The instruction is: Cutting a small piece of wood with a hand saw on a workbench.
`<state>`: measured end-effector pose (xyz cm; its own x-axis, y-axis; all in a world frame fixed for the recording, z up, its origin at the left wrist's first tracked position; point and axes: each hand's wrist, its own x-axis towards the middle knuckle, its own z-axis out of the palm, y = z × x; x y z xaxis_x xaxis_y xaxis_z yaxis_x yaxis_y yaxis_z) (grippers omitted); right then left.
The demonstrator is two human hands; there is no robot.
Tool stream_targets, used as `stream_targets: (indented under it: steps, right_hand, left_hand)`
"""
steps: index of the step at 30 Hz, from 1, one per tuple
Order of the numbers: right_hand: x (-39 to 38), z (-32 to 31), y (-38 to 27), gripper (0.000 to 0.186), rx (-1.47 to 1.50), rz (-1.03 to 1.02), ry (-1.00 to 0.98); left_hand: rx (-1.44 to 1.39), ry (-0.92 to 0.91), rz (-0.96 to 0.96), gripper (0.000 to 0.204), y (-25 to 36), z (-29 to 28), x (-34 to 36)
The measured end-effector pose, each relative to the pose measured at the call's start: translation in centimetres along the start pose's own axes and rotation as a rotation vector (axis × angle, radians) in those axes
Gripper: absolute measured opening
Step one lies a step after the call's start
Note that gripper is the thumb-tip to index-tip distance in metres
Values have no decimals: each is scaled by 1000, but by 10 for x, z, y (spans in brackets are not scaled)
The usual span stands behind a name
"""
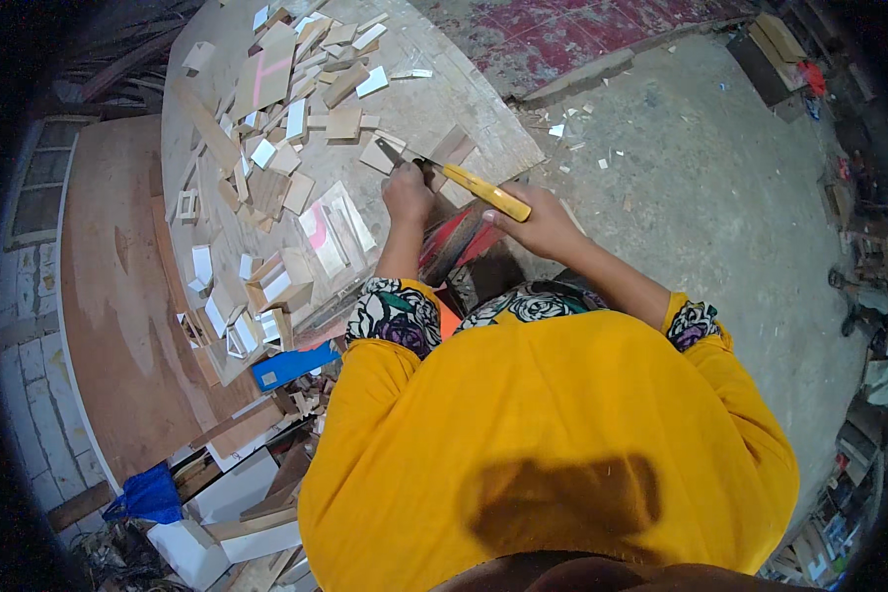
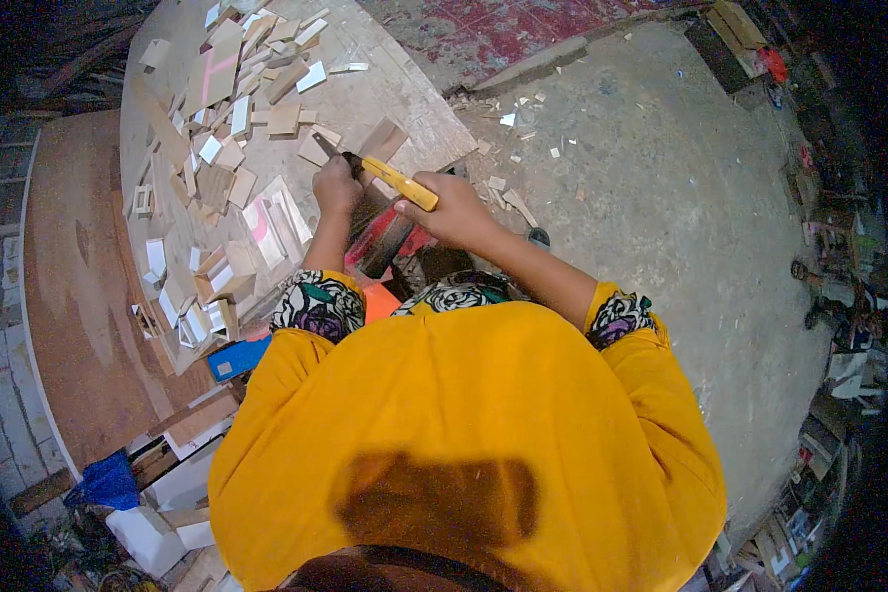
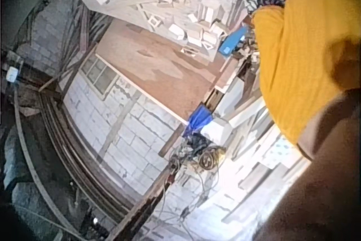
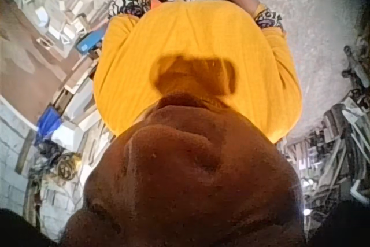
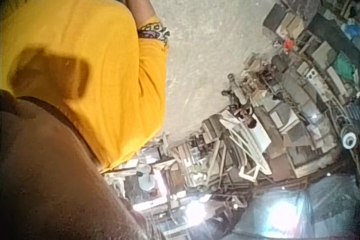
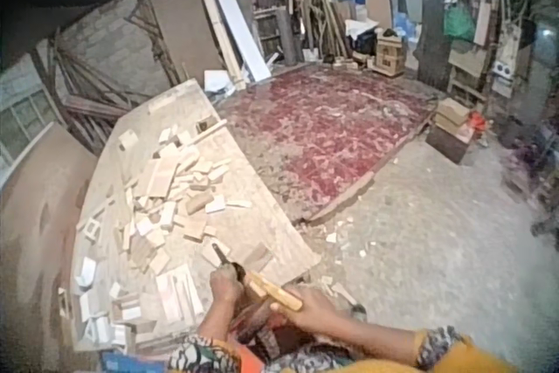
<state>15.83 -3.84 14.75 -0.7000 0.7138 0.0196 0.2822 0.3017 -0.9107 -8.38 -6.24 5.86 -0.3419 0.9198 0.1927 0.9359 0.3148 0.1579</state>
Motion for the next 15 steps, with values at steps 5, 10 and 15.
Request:
stream_targets:
  steps: [5, 10, 15]
  right_hand:
    - [-1, -4, -1, 29, 2, -28, -16]
    - [-19, 7, 38, 28, 142, -57, 20]
    - [-27, 20, 48, 28, 165, -128, 105]
  left_hand:
    - [28, 54, 3, 11, 0, 8, -6]
    - [-58, -95, -192, 18, 10, -3, 4]
    - [-251, -263, -103, 21, -38, 28, 27]
